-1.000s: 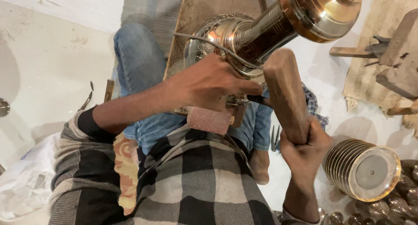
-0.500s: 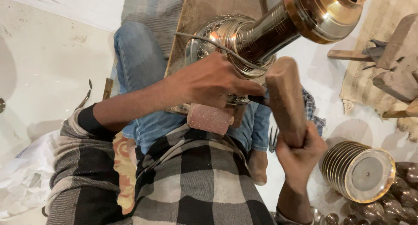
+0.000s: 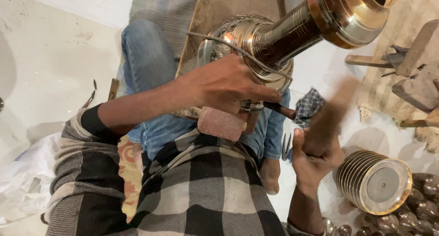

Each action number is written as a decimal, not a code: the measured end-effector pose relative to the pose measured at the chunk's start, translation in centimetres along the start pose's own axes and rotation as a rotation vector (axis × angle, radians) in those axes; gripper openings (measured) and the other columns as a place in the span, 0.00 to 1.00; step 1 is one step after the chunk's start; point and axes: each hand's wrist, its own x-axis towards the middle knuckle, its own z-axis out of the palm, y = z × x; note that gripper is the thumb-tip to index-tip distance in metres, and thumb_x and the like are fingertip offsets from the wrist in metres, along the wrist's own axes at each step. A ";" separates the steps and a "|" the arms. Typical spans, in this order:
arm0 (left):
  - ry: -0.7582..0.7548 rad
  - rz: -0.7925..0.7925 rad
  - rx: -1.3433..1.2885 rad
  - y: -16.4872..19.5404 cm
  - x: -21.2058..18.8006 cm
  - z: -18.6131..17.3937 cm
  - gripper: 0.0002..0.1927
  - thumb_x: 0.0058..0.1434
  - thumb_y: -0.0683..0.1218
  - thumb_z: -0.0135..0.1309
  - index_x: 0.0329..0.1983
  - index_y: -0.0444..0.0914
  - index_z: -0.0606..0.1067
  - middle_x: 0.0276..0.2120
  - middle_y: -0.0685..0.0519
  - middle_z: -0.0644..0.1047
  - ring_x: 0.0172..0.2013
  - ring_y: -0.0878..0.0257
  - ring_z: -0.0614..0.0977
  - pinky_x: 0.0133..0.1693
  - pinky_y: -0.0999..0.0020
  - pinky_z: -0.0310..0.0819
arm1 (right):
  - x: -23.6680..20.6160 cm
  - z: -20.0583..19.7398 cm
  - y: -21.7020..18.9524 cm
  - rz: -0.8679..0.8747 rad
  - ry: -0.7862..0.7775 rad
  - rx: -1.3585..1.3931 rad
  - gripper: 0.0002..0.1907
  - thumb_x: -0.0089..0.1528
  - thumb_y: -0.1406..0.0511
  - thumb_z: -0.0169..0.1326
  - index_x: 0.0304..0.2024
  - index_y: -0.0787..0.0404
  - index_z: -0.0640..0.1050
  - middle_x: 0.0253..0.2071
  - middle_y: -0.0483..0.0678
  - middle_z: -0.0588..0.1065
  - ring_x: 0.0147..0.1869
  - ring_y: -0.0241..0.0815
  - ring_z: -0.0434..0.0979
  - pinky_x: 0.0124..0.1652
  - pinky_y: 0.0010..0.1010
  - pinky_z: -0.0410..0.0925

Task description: The person sits on the floor and uses a wooden mallet and a metal chisel to hammer decorative patterns into the base of a brass lamp. They repeatedly strike the chisel against the metal surface to create indentations.

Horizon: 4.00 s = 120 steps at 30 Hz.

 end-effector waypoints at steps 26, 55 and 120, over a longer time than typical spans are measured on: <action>-0.066 0.057 -0.069 0.0 1.5 -1.6 0.30 0.51 0.40 0.60 0.59 0.49 0.76 0.16 0.56 0.74 0.18 0.65 0.76 0.20 0.65 0.69 | -1.5 0.4 -0.1 0.040 0.023 -0.268 0.08 0.61 0.77 0.62 0.40 0.69 0.77 0.32 0.50 0.75 0.33 0.33 0.75 0.35 0.24 0.69; -0.239 0.095 -0.159 0.1 3.5 -3.7 0.29 0.50 0.35 0.56 0.57 0.46 0.77 0.16 0.49 0.78 0.21 0.57 0.82 0.22 0.57 0.74 | -3.5 2.4 0.6 0.028 0.204 0.093 0.10 0.64 0.77 0.64 0.43 0.66 0.76 0.42 0.47 0.76 0.39 0.33 0.76 0.42 0.22 0.70; 0.970 -0.666 -0.153 5.0 -6.5 5.8 0.08 0.55 0.32 0.53 0.36 0.31 0.80 0.27 0.48 0.81 0.25 0.61 0.80 0.32 0.66 0.73 | 15.6 0.3 -17.6 -0.148 -1.165 -1.436 0.20 0.53 0.56 0.62 0.46 0.55 0.77 0.26 0.41 0.76 0.24 0.32 0.76 0.25 0.26 0.68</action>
